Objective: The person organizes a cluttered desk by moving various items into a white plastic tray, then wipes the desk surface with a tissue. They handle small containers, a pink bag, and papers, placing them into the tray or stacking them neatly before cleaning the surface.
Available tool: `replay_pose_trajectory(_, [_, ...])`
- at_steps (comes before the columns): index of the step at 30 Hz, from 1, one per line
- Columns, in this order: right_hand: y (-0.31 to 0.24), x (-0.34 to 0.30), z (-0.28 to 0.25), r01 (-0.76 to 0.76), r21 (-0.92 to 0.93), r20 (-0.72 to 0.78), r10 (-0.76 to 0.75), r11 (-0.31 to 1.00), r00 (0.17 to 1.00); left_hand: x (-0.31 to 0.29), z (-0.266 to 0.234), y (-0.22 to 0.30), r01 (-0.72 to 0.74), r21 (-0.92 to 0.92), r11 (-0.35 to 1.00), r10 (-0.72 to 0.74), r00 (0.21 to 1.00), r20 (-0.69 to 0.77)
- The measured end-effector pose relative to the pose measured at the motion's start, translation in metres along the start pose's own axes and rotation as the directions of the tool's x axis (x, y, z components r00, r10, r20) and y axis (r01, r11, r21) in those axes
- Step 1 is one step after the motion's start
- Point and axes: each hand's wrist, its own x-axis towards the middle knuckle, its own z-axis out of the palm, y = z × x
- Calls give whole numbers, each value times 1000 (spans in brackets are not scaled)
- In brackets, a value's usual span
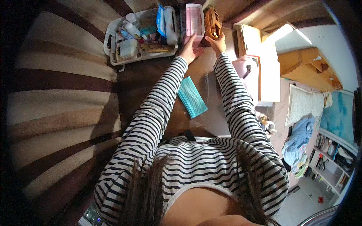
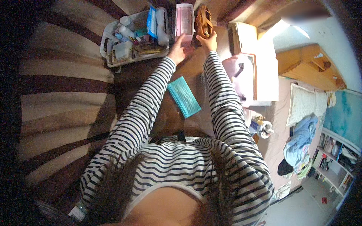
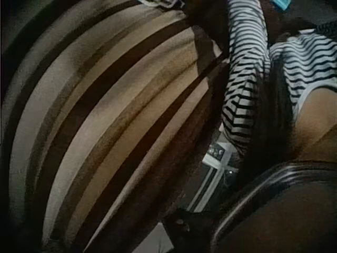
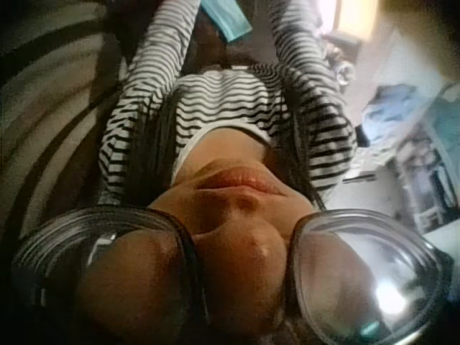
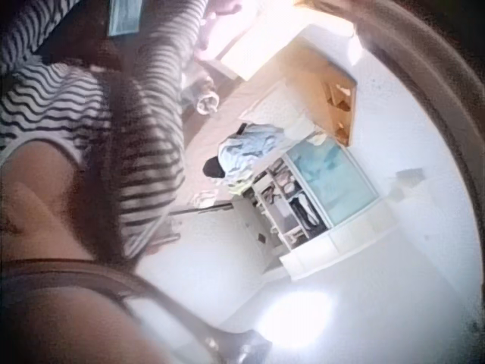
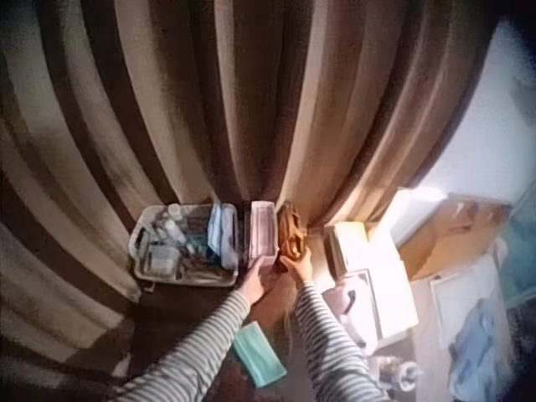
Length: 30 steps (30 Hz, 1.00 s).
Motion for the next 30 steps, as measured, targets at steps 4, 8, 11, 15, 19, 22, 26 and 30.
replay_pose_trajectory(4, [-13, 27, 8, 10, -250, -13, -14, 968, 1000, 17, 20, 10, -143, -134, 981, 138, 989, -50])
replay_pose_trajectory(8, [-9, 35, 27, 73, -185, -58, -85, 980, 995, 20, 33, 13, -193, -260, 946, 177, 981, -82])
replay_pose_trajectory(11, [-41, 14, 40, 141, -242, -37, -155, 960, 987, 22, 16, 22, -175, -358, 917, 153, 984, -89])
replay_pose_trajectory(15, [-32, 16, 41, 77, -238, 53, -66, 968, 996, 21, 13, 21, -112, -344, 932, 96, 993, -62])
replay_pose_trajectory(19, [-16, 24, 32, 42, -151, 110, -25, 988, 994, 12, 19, 14, -70, -236, 969, 74, 997, 9])
replay_pose_trajectory(22, [-15, 5, 23, 89, -47, 50, -87, 995, 995, 10, 10, 16, 54, -185, 981, -42, 997, 70])
replay_pose_trajectory(26, [-31, -82, -9, 263, 1, -111, -261, 965, 959, -30, 22, -10, 80, 102, 992, -91, 990, 109])
replay_pose_trajectory(30, [-43, -182, -60, 340, 114, -120, -327, 933, 937, -57, 11, -88, 143, 81, 986, -158, 959, 233])
